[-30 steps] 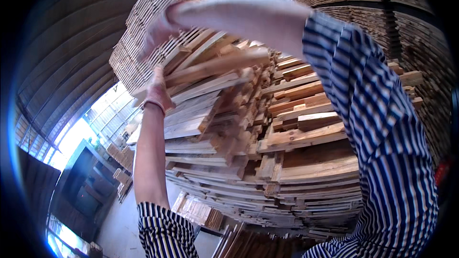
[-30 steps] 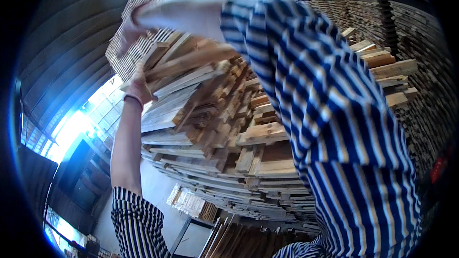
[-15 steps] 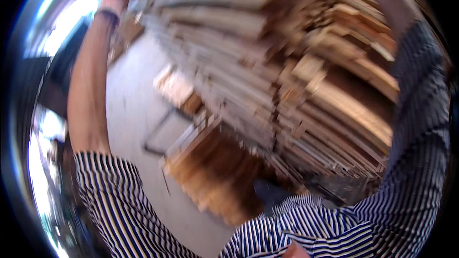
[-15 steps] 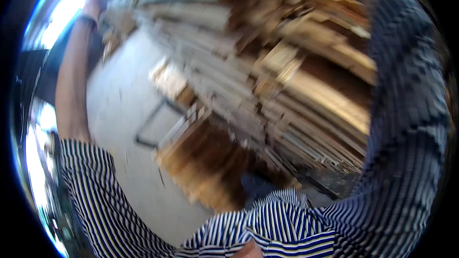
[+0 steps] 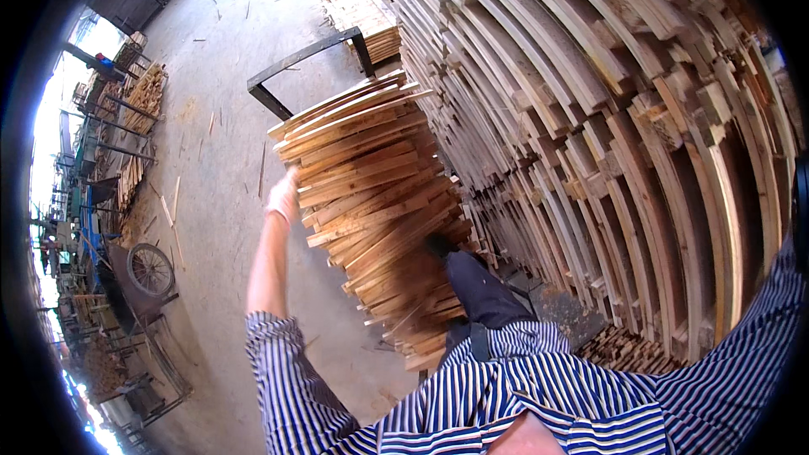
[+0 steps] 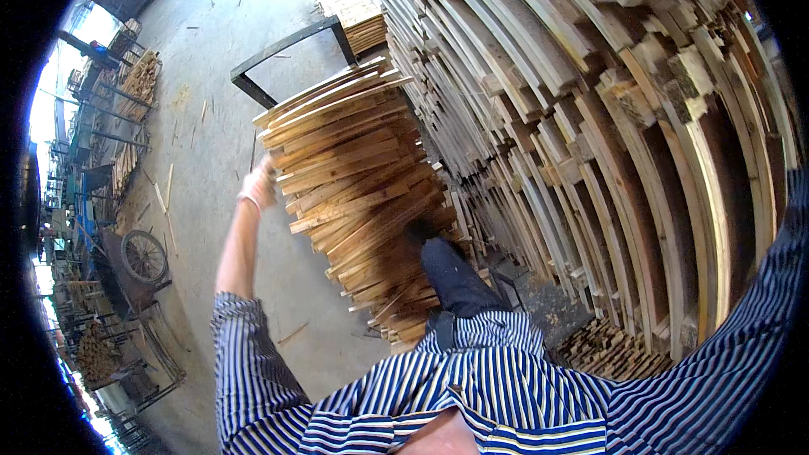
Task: The person repeatedly picks up wooden planks from a pile and stacks them onto a growing stack. They handle the planks by hand, aligning them and placing them one by one or in small groups to build a neat pile.
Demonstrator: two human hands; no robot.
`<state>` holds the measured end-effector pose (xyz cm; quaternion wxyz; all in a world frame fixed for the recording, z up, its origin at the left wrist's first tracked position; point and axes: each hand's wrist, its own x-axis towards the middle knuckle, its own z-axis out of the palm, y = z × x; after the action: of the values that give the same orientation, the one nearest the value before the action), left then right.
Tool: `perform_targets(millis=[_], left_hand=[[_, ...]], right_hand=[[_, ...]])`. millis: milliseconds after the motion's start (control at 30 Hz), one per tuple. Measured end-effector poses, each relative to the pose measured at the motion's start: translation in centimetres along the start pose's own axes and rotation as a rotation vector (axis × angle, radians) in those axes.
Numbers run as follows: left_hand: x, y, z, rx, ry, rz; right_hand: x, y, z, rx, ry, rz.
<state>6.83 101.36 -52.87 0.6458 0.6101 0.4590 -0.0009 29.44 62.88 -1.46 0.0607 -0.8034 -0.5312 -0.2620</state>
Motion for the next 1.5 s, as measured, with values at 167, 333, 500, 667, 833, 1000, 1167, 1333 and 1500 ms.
perform_targets(millis=[167, 333, 500, 667, 833, 1000, 1167, 1333, 1500], left_hand=[[2.7, -8.8, 7.6, -0.186, -0.212, -0.387], [9.0, -11.5, 11.8, -0.445, -0.269, -0.298], [18.4, -7.3, 15.7, -0.834, -0.176, -0.604], [27.3, -4.9, 18.0, -0.752, -0.057, -0.555], [30.5, -2.7, 20.0, -0.782, 0.255, -0.85], [34.2, -6.0, 20.5, -0.477, 0.003, -0.645], [36.2, -10.3, 17.9, -0.352, 0.041, -0.442], [32.1, -9.1, 20.5, -0.793, 0.047, -0.3], [26.0, -11.4, 22.8, -1.012, -0.02, -0.041]], right_hand=[[1.2, 0.2, 19.1, 0.394, -0.118, 0.056], [-1.0, -1.5, 39.3, 0.161, -0.775, 0.369], [-11.5, 2.1, 58.7, 0.081, -0.879, 0.583], [-14.4, 4.1, 71.4, 0.052, -0.85, 0.624], [-11.1, 3.3, 80.6, 0.174, -0.991, 0.769], [-13.5, 6.7, 89.8, 0.787, -1.058, 0.935], [-12.4, 4.4, 87.5, 0.793, -1.056, 0.896], [-16.9, 3.1, 82.2, 0.887, -1.105, 0.984], [-26.9, -7.8, 73.1, 0.657, -1.579, 0.656]])
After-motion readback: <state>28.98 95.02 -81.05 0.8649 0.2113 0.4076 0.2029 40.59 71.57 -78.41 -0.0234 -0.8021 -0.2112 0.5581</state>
